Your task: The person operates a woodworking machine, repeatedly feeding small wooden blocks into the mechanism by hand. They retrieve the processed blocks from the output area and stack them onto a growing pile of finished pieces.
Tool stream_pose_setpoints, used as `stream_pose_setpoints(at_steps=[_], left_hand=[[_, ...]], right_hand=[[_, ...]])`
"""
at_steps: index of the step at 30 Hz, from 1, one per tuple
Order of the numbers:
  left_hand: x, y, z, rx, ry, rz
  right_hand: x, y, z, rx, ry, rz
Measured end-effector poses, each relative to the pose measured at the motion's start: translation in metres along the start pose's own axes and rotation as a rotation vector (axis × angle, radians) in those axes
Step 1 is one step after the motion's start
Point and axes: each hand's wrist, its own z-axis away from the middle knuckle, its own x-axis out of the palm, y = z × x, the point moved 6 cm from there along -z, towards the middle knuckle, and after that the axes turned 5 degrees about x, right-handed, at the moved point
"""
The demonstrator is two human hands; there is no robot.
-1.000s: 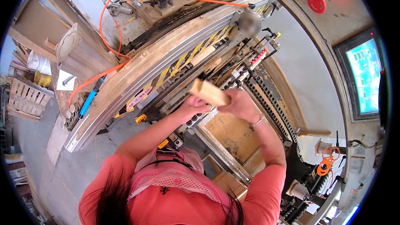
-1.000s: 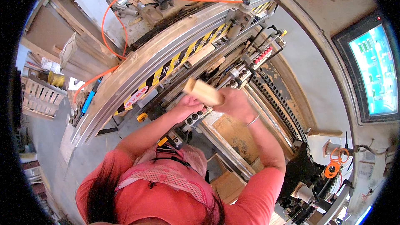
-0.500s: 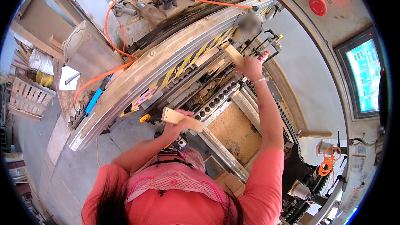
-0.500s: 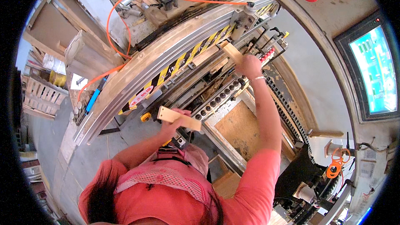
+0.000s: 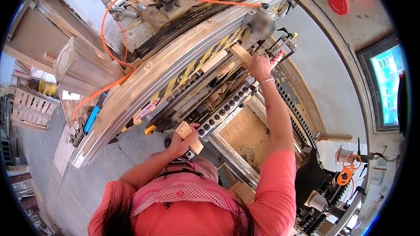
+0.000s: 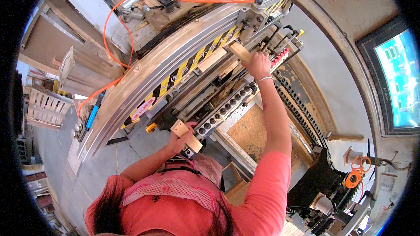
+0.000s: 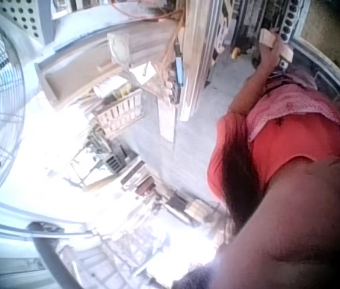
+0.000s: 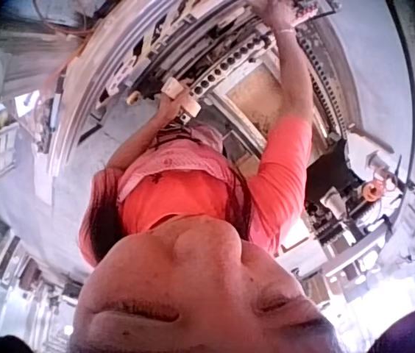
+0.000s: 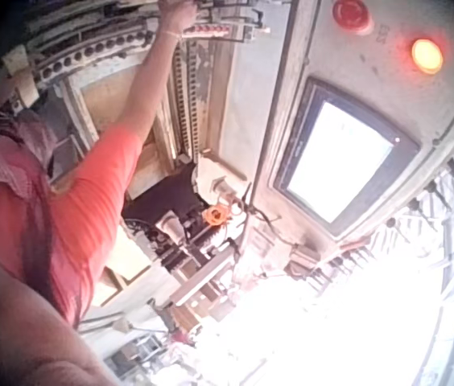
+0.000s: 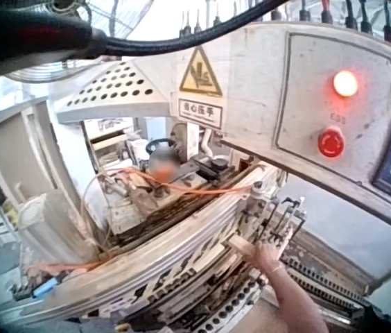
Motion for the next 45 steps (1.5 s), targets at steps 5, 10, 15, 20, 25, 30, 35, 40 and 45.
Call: stream_pose_setpoints(at_steps=[5, 10, 15, 20, 25, 30, 35, 40, 45], left_hand=[[0.003, 0.002, -0.001, -0.005, -0.012, -0.025], [0.001, 0.004, -0.001, -0.037, -0.026, -0.004], [0.001, 0.004, -0.002, -0.023, -0.015, 0.014], [0.002, 0.000, -0.001, -0.088, -0.022, 0.084], [0.001, -0.005, 0.000, -0.081, -0.047, 0.082], [0.001, -0.001, -0.003, -0.109, -0.060, 0.088], [0.001, -0.008, -0.006, -0.203, -0.143, 0.052], [0.001, -0.012, -0.007, -0.189, -0.225, 0.009], [0.000, -0.006, -0.008, -0.048, -0.247, -0.096]], right_hand=[[0.012, 0.008, 0.005, 0.007, 0.022, 0.100], [0.008, 0.003, 0.005, 0.039, -0.104, 0.099], [0.001, 0.002, 0.004, 0.021, -0.163, 0.152], [0.001, -0.003, -0.001, 0.017, -0.139, 0.145], [0.003, -0.015, -0.007, -0.029, -0.035, 0.127], [0.006, -0.017, -0.008, -0.046, -0.011, 0.135], [0.008, -0.014, -0.011, -0.059, -0.024, 0.109], [0.008, -0.013, -0.008, -0.111, 0.014, 0.110], [0.008, -0.014, -0.005, -0.136, -0.013, 0.083]])
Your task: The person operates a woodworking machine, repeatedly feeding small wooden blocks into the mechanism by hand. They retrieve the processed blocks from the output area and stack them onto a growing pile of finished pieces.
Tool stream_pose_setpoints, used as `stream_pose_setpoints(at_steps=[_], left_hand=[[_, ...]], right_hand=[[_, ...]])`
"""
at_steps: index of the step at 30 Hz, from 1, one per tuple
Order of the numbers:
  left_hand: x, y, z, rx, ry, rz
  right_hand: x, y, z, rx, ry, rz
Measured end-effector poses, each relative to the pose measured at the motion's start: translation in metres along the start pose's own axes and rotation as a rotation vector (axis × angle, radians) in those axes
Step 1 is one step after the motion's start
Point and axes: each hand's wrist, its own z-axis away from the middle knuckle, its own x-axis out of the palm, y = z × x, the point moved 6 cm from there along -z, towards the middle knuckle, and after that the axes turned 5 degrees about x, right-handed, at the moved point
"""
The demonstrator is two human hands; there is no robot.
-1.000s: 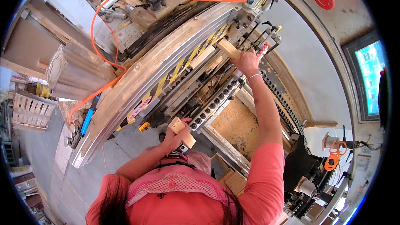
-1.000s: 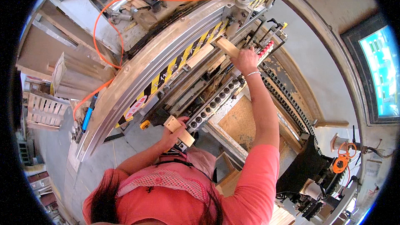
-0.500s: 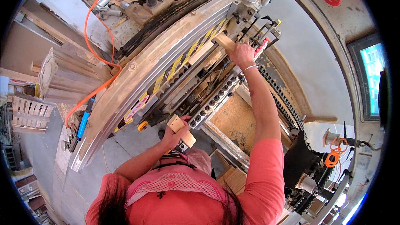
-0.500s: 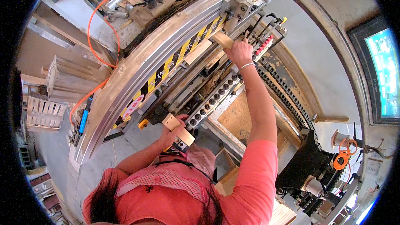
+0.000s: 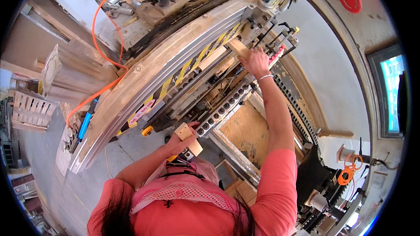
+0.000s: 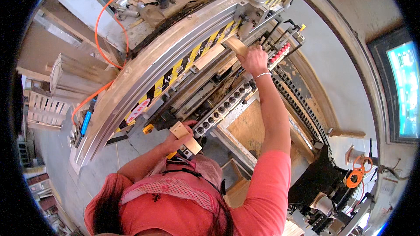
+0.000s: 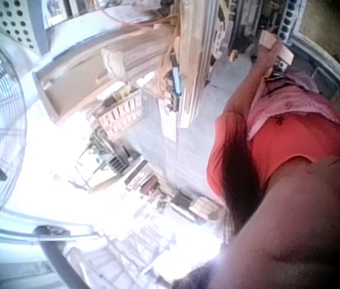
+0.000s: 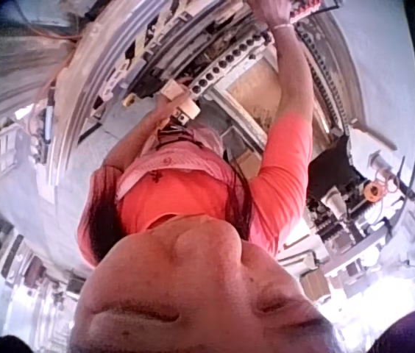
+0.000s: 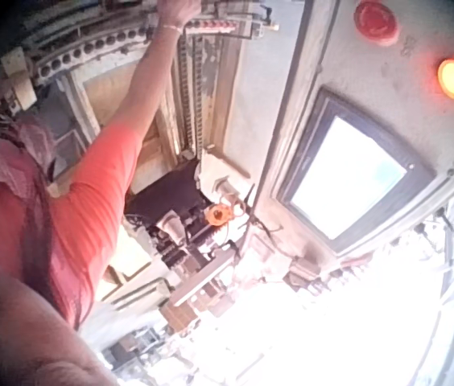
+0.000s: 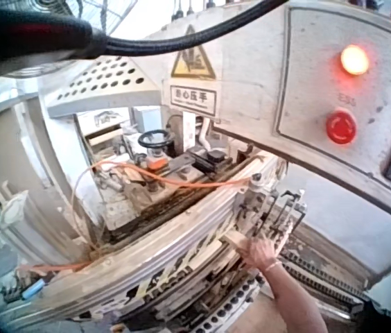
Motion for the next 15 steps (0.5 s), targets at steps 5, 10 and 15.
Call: stream_pose_setpoints(at_steps=[5, 10, 15], left_hand=[[0.002, -0.001, 0.001, -0.036, -0.030, 0.034], [0.002, 0.004, 0.005, -0.099, 0.030, 0.086], [-0.005, 0.022, 0.015, 0.106, 0.195, -0.057]], right_hand=[[0.001, 0.002, -0.002, 0.013, -0.036, 0.021], [0.003, 0.000, -0.002, -0.014, 0.058, 0.030], [-0.005, -0.002, 0.000, -0.009, 0.102, -0.005]])
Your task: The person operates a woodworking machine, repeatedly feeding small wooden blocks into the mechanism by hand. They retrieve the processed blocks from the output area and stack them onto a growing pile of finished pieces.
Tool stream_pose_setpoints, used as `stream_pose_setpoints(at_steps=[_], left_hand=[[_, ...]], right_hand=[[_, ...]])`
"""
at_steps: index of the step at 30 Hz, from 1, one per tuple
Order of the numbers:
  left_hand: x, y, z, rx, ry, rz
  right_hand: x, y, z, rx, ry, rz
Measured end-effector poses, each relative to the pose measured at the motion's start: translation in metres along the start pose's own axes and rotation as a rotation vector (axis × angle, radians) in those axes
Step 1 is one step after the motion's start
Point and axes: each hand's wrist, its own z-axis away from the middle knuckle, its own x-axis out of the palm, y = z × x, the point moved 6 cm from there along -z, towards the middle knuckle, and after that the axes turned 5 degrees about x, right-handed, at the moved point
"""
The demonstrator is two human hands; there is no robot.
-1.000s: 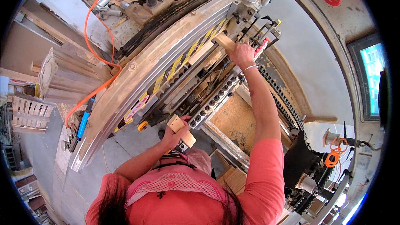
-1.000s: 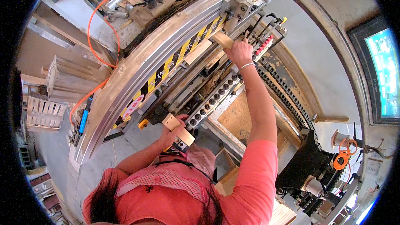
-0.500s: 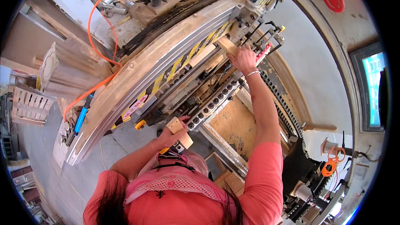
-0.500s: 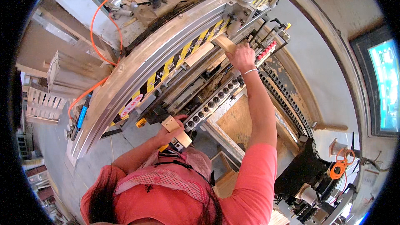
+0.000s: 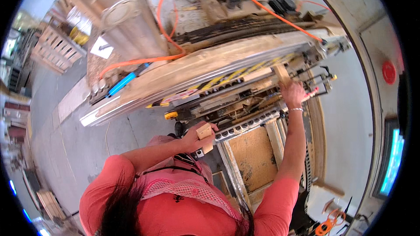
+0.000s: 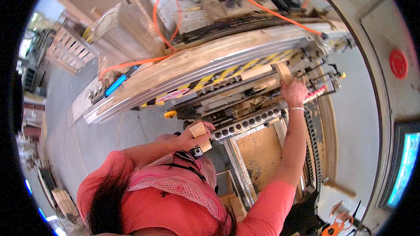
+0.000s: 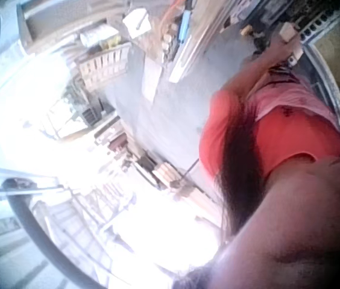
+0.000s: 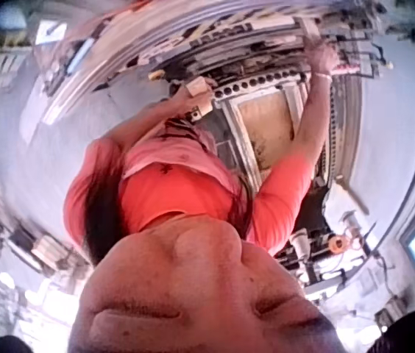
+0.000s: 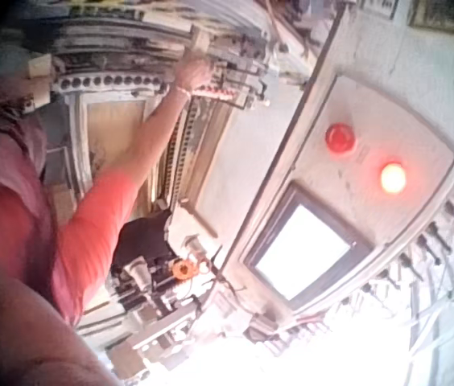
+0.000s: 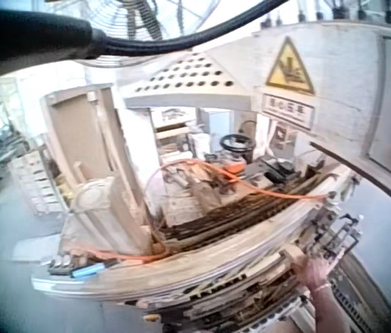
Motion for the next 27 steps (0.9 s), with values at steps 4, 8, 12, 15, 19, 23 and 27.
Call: stream_pose_setpoints(at_steps=[4, 8, 12, 15, 19, 23, 27], left_hand=[[-0.016, 0.023, 0.022, -0.022, 0.178, 0.267], [-0.044, 0.035, 0.062, -0.445, 0.208, 0.357], [-0.087, 0.016, 0.116, -0.398, 0.381, 0.693], [-0.138, -0.018, 0.160, -0.467, 0.610, 0.580], [-0.210, -0.025, 0.180, -0.500, 0.729, 0.593], [-0.303, -0.078, 0.179, -0.158, 0.825, 0.614], [-0.386, -0.120, 0.152, -0.396, 0.826, 0.203]], right_hand=[[-0.003, -0.005, 0.000, -0.016, 0.004, 0.001], [0.007, 0.001, 0.001, -0.047, 0.039, 0.038], [0.002, -0.011, -0.001, -0.058, 0.015, 0.078], [-0.002, -0.015, 0.000, -0.009, -0.033, 0.106], [0.003, -0.012, 0.000, 0.050, -0.085, 0.193], [-0.018, -0.033, 0.021, 0.068, 0.073, 0.223], [-0.033, -0.053, 0.077, 0.108, 0.024, 0.118]])
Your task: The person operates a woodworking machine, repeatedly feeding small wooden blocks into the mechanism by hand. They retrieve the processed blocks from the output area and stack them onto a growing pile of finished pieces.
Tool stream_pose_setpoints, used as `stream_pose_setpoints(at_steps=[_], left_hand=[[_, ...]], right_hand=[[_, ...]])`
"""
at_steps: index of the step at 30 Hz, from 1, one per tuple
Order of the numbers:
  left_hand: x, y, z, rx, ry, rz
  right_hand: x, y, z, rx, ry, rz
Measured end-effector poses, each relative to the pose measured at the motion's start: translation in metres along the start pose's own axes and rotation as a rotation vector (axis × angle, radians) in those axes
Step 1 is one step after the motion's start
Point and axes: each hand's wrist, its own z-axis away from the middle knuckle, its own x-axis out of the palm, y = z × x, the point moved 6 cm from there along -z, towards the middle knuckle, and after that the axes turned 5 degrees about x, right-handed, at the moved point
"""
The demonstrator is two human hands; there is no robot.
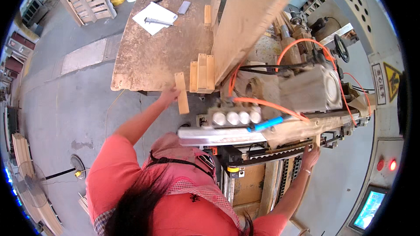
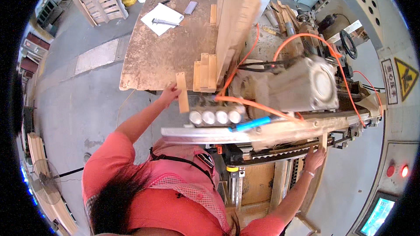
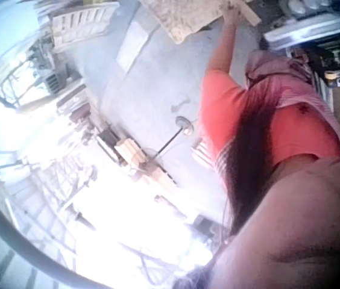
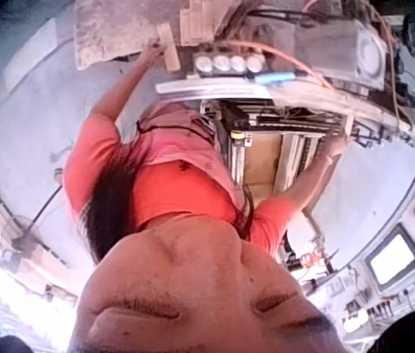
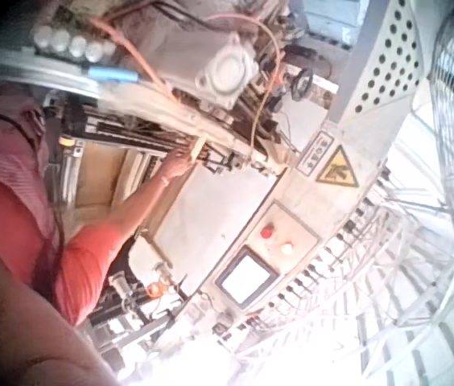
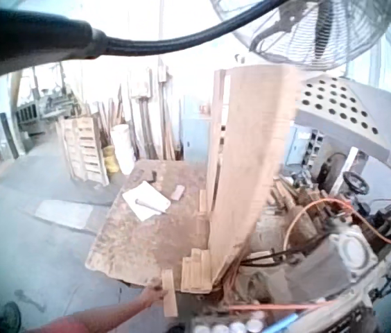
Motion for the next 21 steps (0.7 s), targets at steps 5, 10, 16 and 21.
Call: stream_pose_setpoints(at_steps=[5, 10, 16, 21], left_hand=[[-0.005, -0.019, -0.094, -0.029, 0.045, 0.003], [-0.013, -0.074, -0.176, -0.009, 0.029, -0.088], [0.001, -0.106, -0.207, 0.043, 0.133, -0.287], [0.012, -0.087, -0.195, 0.059, 0.127, -0.494]], right_hand=[[-0.013, -0.004, 0.092, 0.062, -0.090, -0.120], [-0.042, -0.004, 0.165, 0.231, -0.223, -0.154], [-0.066, 0.012, 0.211, 0.292, -0.198, -0.161], [-0.080, 0.012, 0.251, 0.400, -0.221, -0.204]])
